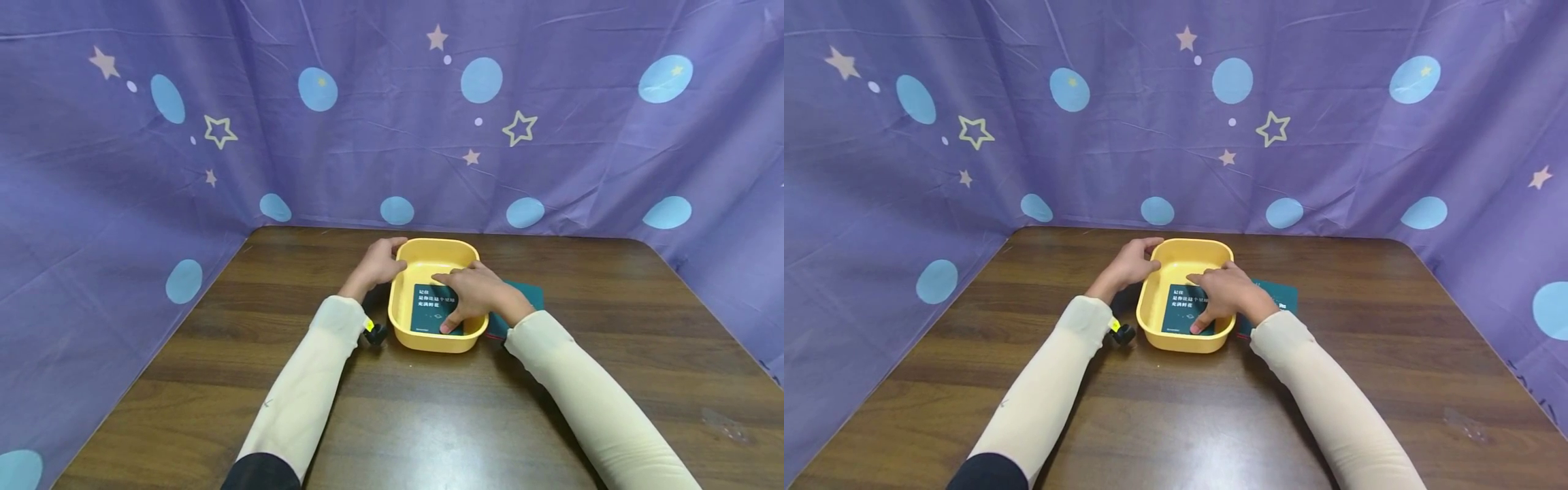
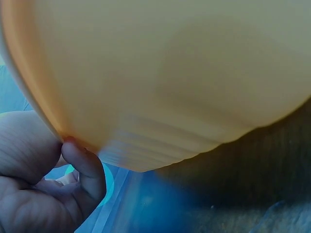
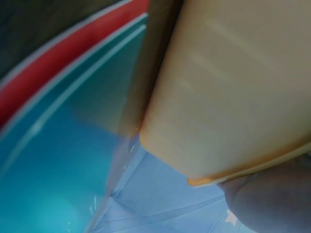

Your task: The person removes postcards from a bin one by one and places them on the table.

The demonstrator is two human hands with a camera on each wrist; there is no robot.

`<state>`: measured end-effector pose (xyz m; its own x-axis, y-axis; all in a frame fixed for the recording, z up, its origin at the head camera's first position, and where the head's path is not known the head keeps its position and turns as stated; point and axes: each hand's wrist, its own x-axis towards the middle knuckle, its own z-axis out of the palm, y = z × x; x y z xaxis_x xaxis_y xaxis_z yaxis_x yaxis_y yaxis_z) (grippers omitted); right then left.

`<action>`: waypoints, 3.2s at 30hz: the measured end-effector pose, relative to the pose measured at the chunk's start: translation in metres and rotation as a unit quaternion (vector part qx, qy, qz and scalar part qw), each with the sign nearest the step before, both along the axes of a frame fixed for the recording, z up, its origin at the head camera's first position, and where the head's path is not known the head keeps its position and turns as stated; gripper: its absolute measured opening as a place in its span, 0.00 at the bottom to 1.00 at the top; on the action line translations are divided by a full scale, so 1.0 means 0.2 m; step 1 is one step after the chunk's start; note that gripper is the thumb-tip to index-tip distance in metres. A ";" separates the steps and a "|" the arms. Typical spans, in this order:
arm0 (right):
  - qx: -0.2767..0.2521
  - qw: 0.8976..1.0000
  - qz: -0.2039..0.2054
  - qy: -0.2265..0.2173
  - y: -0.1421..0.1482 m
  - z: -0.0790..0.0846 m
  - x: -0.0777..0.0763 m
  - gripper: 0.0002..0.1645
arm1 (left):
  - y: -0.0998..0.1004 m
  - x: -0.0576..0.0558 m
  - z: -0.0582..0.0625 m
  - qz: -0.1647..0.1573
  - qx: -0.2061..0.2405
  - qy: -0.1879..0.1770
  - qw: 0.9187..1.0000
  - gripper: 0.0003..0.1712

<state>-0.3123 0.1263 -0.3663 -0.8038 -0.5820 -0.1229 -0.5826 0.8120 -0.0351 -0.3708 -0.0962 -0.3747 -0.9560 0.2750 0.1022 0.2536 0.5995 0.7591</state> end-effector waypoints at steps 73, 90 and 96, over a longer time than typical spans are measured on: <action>-0.364 0.930 0.028 -0.038 0.09 0.22 0.07 0.17 | 0.01 0.00 -0.01 0.005 -0.009 0.031 0.999 0.35; -0.438 0.896 -0.071 0.030 0.32 0.40 0.10 0.15 | 0.00 0.00 0.00 -0.003 -0.001 0.011 1.000 0.35; -0.445 0.886 -0.114 0.057 0.43 0.41 0.07 0.16 | 0.00 0.01 -0.01 -0.001 0.003 0.008 1.000 0.35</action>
<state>-0.2982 0.2126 -0.2846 -0.8906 -0.2278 0.3936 -0.4479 0.5892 -0.6724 -0.3698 -0.0953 -0.3758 -0.9538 0.2762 0.1186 0.2664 0.5943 0.7589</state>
